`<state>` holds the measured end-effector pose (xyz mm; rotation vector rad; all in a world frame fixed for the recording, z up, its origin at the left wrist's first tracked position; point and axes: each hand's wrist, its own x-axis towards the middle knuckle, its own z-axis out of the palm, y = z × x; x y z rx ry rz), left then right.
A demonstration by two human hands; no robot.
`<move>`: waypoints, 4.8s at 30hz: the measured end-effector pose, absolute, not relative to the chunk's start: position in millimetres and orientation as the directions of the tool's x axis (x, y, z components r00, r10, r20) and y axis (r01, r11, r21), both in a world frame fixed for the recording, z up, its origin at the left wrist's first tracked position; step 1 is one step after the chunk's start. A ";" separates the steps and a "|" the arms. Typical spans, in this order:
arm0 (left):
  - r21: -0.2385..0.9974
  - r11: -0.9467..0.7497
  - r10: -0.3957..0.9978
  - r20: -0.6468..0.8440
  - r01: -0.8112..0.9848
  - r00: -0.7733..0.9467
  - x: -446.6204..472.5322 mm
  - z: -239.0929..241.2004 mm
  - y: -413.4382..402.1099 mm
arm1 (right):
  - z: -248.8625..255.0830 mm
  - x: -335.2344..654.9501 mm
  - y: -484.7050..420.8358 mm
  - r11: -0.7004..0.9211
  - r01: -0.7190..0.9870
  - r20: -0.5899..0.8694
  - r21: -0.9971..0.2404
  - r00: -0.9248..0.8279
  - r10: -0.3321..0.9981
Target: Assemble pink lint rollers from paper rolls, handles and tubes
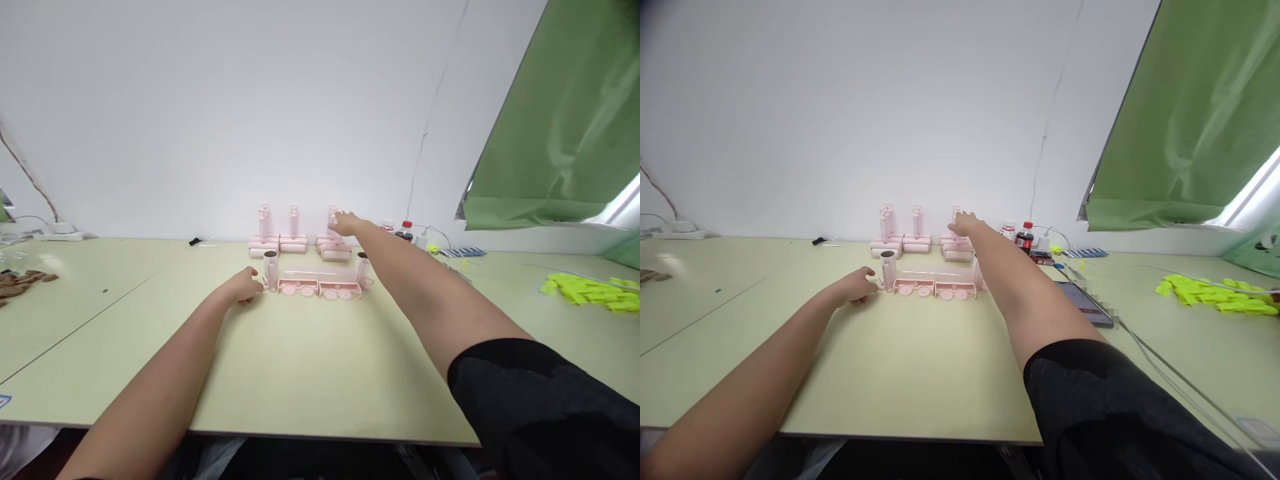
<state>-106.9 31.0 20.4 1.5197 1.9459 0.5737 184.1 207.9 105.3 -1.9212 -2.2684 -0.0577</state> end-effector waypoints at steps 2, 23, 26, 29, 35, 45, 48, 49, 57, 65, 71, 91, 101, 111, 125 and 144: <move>0.660 0.260 0.965 -0.197 0.705 -0.172 -107.1 21.2 31.3 | 114.7 184.6 206.5 0.188 0.979 0.178 -0.075 -0.172 0.969; 0.980 -0.144 0.982 0.125 0.135 0.141 -21.2 28.2 -12.8 | 184.1 158.8 55.0 0.692 0.691 0.471 -0.208 -0.549 0.690; 0.978 -0.206 0.971 0.206 -0.006 0.119 -18.7 26.6 -15.7 | 162.8 163.7 20.3 0.691 0.672 0.482 -0.264 -0.529 0.699; 0.961 -0.275 0.956 0.276 -0.024 0.098 -22.6 27.0 -15.7 | 133.3 178.4 0.2 0.699 0.625 0.514 -0.346 -0.497 0.699; 0.942 -0.328 0.916 0.335 -0.069 0.220 -7.9 26.5 -23.5 | 61.1 204.7 -26.3 0.584 0.268 0.373 -0.766 -0.555 0.743; 0.867 -0.383 0.882 0.239 0.320 0.407 7.8 51.4 -6.1 | 41.3 245.2 2.5 0.553 0.114 0.563 -0.825 0.084 0.822; 0.622 -0.412 0.899 0.159 0.666 0.407 30.6 53.9 2.2 | 44.1 263.7 19.5 0.535 0.103 0.540 -0.839 0.292 0.790; 0.525 -0.435 0.891 0.133 0.731 0.435 41.6 52.5 4.2 | 43.4 267.5 23.1 0.522 0.102 0.524 -0.847 0.328 0.786; 0.037 -0.649 0.757 0.122 0.760 0.641 94.7 21.3 17.5 | 28.8 265.2 27.8 0.529 0.182 0.559 -0.829 0.225 0.798; 0.021 -0.620 0.774 0.179 0.784 0.607 74.4 10.0 31.7 | 21.6 258.6 22.8 0.547 0.248 0.581 -0.799 0.088 0.809; -0.007 -0.662 0.723 0.255 0.749 0.642 64.0 5.6 41.3 | 21.2 255.3 20.0 0.521 0.237 0.552 -0.820 0.082 0.830; 0.883 -0.441 0.866 0.372 0.160 0.335 43.7 15.6 -14.0 | 14.2 216.2 -24.0 0.536 0.063 0.485 -0.842 -0.347 0.803; 0.661 -0.582 0.813 0.479 0.474 0.330 -3.1 7.5 -20.3 | 17.7 214.4 -49.6 0.736 0.320 0.592 -0.597 -0.442 0.673; 0.530 -0.714 0.690 0.428 0.457 0.583 13.6 5.2 -39.7 | 35.7 212.8 -56.1 0.844 0.497 0.664 -0.202 -0.564 0.491; 0.357 -0.767 0.640 0.362 0.534 0.678 15.7 3.1 -37.4 | 33.5 203.5 -71.0 0.779 0.596 0.422 -0.193 -0.667 0.614; 0.299 -0.795 0.606 0.451 0.529 0.656 21.2 -13.5 -34.3 | 20.2 192.3 -75.3 0.789 0.577 0.440 -0.211 -0.665 0.604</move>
